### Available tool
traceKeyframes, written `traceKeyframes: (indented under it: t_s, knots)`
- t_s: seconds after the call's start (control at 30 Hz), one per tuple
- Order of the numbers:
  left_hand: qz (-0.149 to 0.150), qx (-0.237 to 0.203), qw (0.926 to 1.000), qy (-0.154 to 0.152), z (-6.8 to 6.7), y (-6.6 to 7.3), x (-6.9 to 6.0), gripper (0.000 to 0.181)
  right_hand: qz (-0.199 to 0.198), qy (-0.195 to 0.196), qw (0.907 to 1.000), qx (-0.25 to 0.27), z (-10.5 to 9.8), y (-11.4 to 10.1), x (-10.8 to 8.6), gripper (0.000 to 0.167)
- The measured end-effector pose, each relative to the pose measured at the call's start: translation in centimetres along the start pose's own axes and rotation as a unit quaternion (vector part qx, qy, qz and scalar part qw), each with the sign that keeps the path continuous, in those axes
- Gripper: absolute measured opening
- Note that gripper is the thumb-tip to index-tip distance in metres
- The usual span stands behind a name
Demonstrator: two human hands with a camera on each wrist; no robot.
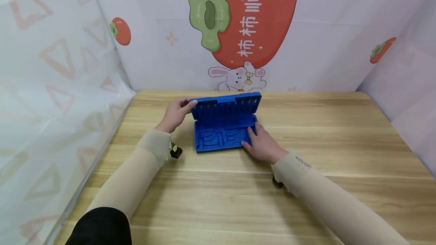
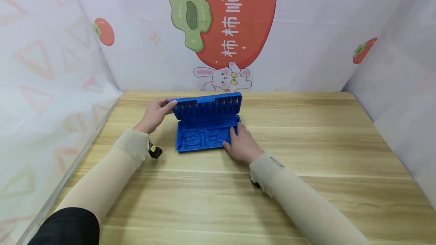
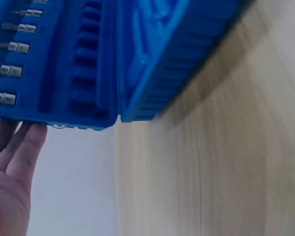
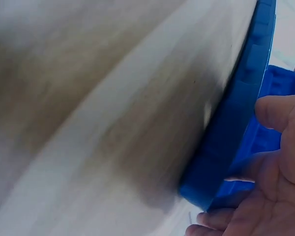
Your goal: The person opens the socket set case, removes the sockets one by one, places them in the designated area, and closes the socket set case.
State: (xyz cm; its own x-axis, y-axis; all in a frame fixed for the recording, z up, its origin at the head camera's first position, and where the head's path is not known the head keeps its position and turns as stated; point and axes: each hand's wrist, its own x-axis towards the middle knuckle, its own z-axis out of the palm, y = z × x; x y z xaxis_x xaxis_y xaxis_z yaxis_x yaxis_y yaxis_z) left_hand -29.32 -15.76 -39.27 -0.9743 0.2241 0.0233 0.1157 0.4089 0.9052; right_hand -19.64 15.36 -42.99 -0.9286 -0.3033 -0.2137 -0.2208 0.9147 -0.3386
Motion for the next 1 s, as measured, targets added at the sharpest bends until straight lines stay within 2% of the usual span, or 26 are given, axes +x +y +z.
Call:
traceKeyframes:
  t_s: [0.07,0.3,0.43,0.53,0.7,0.83,1.0]
  knots:
    - [0.000,-0.025,0.9996,0.011,0.1,0.0,0.3,0.048,0.001,-0.004,0.9998,-0.018,0.0,-0.2,-0.3,0.070]
    - [-0.016,-0.063,0.9970,0.042,0.4,-0.7,0.7,0.050,-0.015,-0.003,0.9965,-0.083,0.3,-1.0,-2.1,0.069]
    - [-0.039,-0.050,0.9969,0.046,0.8,-1.1,0.8,0.050,-0.041,0.016,0.9906,-0.130,0.5,-1.3,-3.2,0.074]
    - [-0.057,-0.033,0.9971,0.039,1.2,-1.3,0.9,0.047,-0.045,0.021,0.9902,-0.130,0.5,-1.3,-3.6,0.086]
    - [-0.082,-0.024,0.9964,-0.004,1.9,-1.3,1.2,0.041,-0.021,-0.014,0.9960,-0.086,0.4,-1.3,-3.8,0.105]
    - [-0.103,-0.014,0.9935,-0.047,2.3,-1.5,1.2,0.044,-0.019,-0.023,0.9967,-0.076,0.5,-1.4,-3.9,0.109]
    - [-0.146,-0.011,0.9804,-0.131,2.4,-1.2,1.0,0.049,-0.029,-0.009,0.9961,-0.083,0.5,-1.5,-4.2,0.109]
